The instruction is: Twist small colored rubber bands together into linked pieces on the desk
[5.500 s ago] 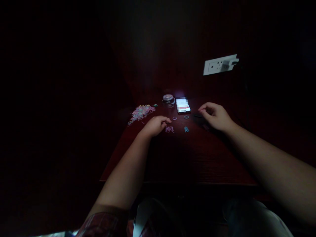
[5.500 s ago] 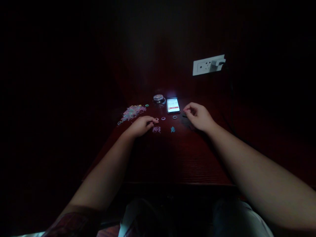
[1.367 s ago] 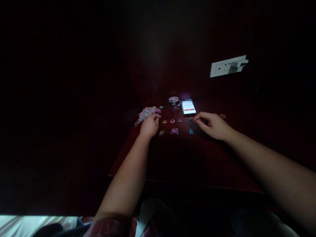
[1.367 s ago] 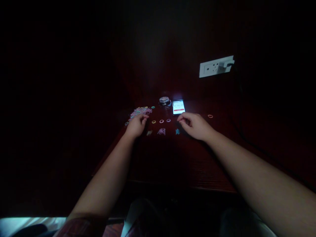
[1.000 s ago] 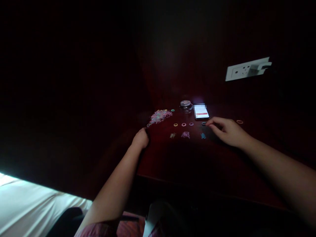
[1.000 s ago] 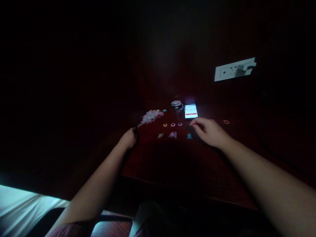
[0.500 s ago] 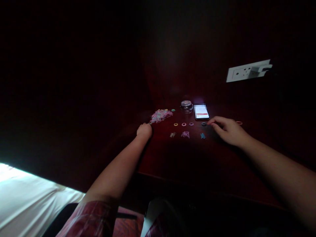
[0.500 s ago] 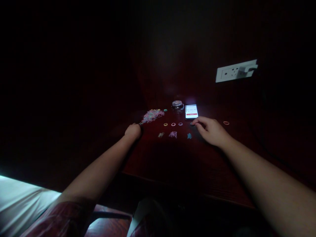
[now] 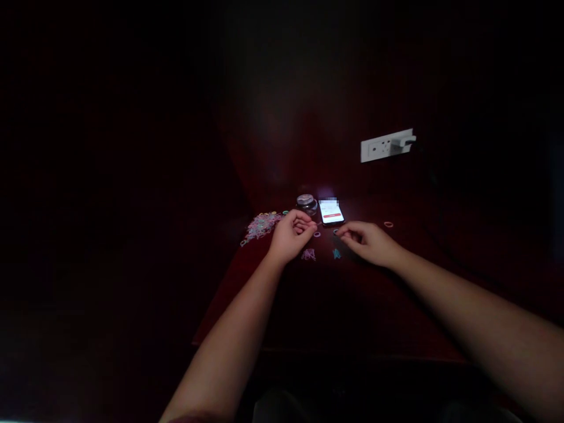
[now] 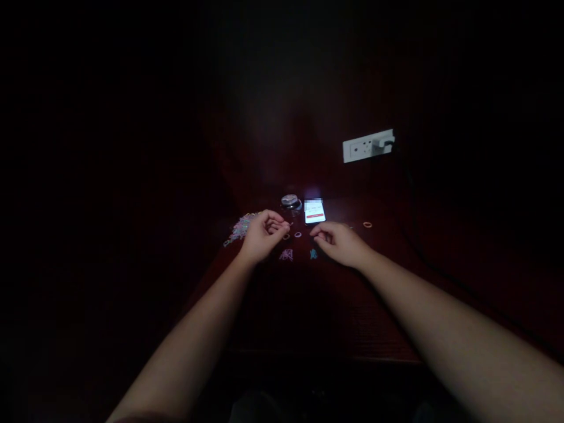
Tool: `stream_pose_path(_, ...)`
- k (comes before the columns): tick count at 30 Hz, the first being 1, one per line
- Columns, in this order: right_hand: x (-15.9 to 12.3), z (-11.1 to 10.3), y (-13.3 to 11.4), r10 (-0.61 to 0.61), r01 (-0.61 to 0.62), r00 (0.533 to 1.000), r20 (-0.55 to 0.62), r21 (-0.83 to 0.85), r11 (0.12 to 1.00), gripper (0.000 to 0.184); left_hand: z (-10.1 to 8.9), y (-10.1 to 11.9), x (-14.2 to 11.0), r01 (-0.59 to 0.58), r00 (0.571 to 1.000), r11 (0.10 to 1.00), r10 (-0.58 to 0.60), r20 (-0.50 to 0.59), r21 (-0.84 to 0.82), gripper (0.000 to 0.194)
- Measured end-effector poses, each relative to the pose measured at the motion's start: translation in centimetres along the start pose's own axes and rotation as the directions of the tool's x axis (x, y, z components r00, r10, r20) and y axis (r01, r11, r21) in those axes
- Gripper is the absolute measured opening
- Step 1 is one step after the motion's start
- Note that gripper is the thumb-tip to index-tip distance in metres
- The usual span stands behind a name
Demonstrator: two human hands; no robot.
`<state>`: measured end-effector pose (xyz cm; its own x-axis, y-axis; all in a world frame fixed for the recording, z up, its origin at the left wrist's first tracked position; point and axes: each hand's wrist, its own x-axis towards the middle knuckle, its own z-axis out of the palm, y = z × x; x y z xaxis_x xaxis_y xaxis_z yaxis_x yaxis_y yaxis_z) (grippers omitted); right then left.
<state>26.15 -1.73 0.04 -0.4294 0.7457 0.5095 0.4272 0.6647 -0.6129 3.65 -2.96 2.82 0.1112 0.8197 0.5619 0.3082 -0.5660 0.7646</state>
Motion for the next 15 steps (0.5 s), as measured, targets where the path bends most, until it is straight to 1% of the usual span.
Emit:
stream_pose_path(2, 0.0, 0.1, -0.2, 0.002, -0.001, 1.0, -0.007, 0.044, 0.999, 0.023, 1.7, 0.2, 0.1, -0.086, 0.995, 0.995, 0.088, -0.056, 0.046, 0.015)
stream_pose_path(4, 0.0, 0.0, -0.5, 0.007, -0.005, 1.0, -0.02, 0.081, 0.997, 0.025, 2.8, -0.1, -0.2, -0.125, 0.987, 0.986, 0.134, -0.084, 0.107, 0.013)
stream_pose_path(5, 0.0, 0.0, -0.6, 0.011, -0.007, 0.999, -0.031, 0.099, 0.995, 0.026, 3.1, -0.4, -0.4, -0.13, 0.987, 0.983, 0.141, -0.076, 0.132, 0.012)
stream_pose_path(8, 0.0, -0.1, -1.0, 0.009, -0.002, 0.998, -0.057, 0.13, 0.992, 0.026, 3.3, -0.8, -1.2, -0.131, 0.991, 0.98, 0.133, -0.006, 0.152, 0.012)
stream_pose_path(11, -0.1, -0.1, -1.4, -0.038, 0.043, 0.998, -0.047, 0.105, 0.994, 0.021, 3.1, -0.4, -1.7, -0.136, 0.99, 0.98, 0.129, 0.054, 0.145, 0.012)
stream_pose_path(15, -0.2, -0.1, -1.7, -0.047, 0.05, 0.999, -0.027, 0.118, 0.992, 0.019, 3.2, 0.3, -1.9, -0.14, 0.989, 0.973, 0.13, 0.066, 0.182, 0.011)
